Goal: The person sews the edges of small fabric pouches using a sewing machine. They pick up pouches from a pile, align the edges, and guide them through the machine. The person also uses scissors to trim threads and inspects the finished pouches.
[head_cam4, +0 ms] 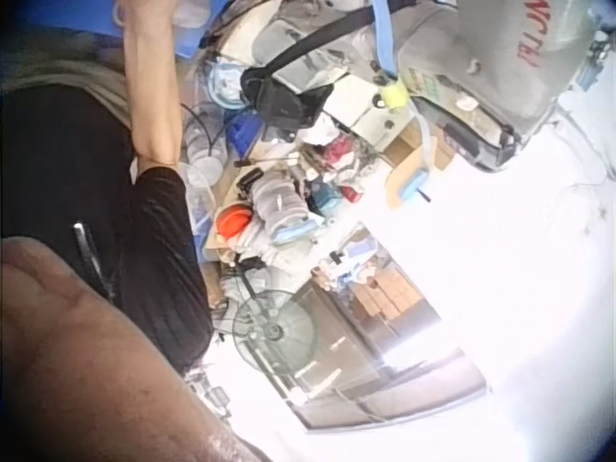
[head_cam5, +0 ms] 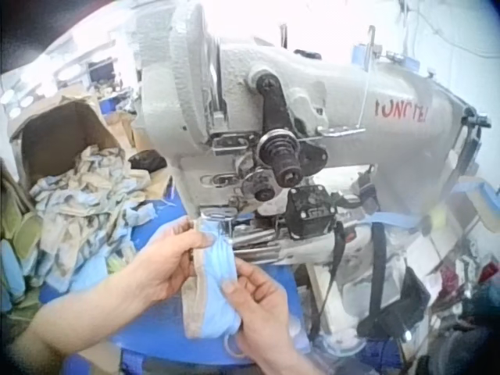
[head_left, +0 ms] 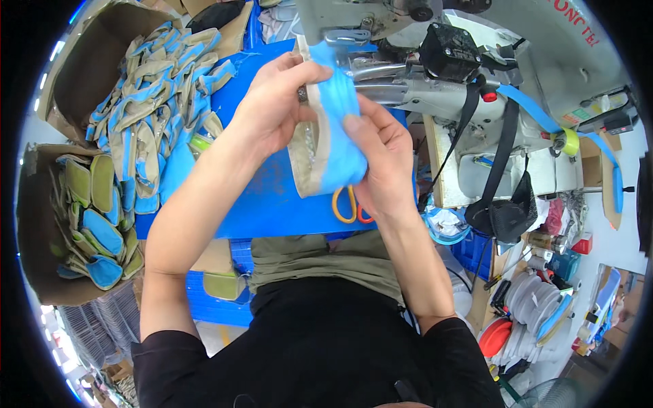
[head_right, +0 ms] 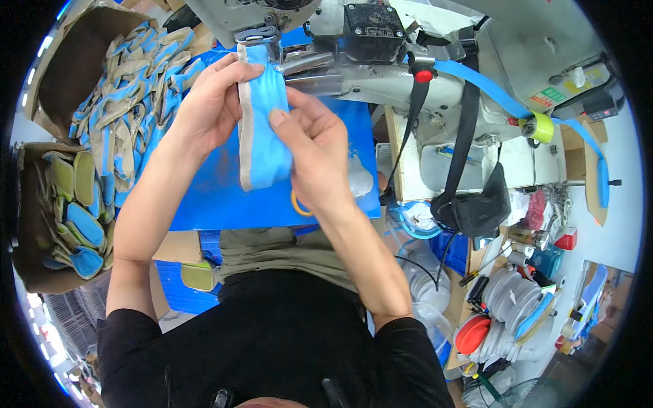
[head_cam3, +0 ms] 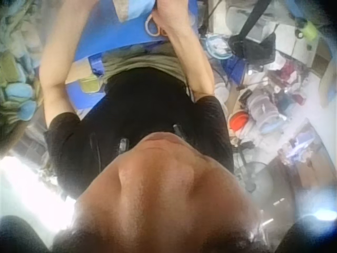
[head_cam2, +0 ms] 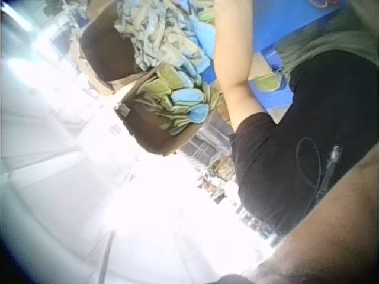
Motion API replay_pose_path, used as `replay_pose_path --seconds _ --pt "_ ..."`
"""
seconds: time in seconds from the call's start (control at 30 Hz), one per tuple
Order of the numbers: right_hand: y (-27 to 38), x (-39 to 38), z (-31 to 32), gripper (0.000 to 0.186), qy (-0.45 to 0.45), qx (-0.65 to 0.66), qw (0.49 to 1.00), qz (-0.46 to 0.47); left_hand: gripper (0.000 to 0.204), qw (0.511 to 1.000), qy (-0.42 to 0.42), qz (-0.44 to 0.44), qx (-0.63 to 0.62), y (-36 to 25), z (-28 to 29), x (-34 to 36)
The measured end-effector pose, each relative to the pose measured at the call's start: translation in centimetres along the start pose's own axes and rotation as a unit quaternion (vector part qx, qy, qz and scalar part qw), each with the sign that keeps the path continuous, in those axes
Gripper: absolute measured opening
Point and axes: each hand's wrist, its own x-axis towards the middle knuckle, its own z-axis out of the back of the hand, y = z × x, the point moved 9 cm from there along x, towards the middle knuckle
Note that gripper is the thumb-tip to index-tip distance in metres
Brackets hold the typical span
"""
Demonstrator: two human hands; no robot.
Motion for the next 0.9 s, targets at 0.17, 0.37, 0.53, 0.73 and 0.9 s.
replay_pose_path --seconds 0.17,0.37,0.53,0.73,0.9 --pt "-0.6 0.2 0.7 0.033 -0.011 -0.006 1.000 -0.007 0.036 1.000 0.005 -0.004 -0.006 0.0 0.1 0.1" --pt "-0.4 1.0 0.5 0.023 -0.056 -0.029 0.998 0.005 0.030 1.000 -0.006 -0.013 -0.015 0.2 0.8 0.2" --pt "3.6 -1.3 1.3 0.023 -0.092 -0.178 0.979 0.031 0.026 1.000 0.012 -0.016 -0.019 0.3 0.8 -0.1" --pt "26.8 -7.3 2.2 0.029 -0.170 -0.453 0.790 0.377 0.029 0.999 0.030 -0.021 -0.033 0.5 1.1 -0.9" --pt "43.5 -4.9 6.2 0.044 -0.246 -0.593 0.601 0.476 0.030 0.998 0.032 -0.019 -0.043 1.1 1.6 -1.3"
